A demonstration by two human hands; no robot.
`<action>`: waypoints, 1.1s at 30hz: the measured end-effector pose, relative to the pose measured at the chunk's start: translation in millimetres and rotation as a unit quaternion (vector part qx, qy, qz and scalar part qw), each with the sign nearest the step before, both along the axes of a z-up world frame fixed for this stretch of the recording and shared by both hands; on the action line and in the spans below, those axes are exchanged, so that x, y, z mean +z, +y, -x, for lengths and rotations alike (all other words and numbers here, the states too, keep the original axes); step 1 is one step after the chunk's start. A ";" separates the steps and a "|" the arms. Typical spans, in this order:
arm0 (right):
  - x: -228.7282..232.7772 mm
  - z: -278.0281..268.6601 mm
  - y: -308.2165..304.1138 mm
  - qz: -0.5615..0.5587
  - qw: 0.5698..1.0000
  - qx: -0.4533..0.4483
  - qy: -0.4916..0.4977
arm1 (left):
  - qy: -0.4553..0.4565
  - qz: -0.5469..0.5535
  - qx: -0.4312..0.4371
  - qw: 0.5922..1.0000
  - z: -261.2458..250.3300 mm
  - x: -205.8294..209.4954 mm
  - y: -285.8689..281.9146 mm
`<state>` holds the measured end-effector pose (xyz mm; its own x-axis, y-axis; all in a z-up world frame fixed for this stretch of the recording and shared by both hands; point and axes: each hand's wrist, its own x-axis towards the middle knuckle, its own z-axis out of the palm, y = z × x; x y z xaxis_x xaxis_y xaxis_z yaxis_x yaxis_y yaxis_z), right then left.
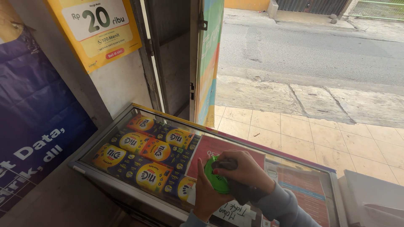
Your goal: The recorder is cleaning glass display cases and organizing jars of what appears to be pomade or hair product in a small shop.
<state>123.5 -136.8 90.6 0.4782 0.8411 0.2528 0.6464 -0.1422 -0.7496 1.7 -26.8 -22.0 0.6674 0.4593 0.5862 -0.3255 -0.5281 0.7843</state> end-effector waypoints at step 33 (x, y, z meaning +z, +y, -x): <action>-38.1 34.2 -65.4 0.111 0.951 -0.199 -0.208 | 0.073 0.030 0.009 0.997 -3.8 -6.1 -5.1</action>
<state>89.3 -202.1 52.5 0.6683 0.6683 0.3267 0.7415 -0.5635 -0.3641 5.6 -31.9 -28.1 0.7344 0.5033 0.4554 -0.1970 -0.4840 0.8526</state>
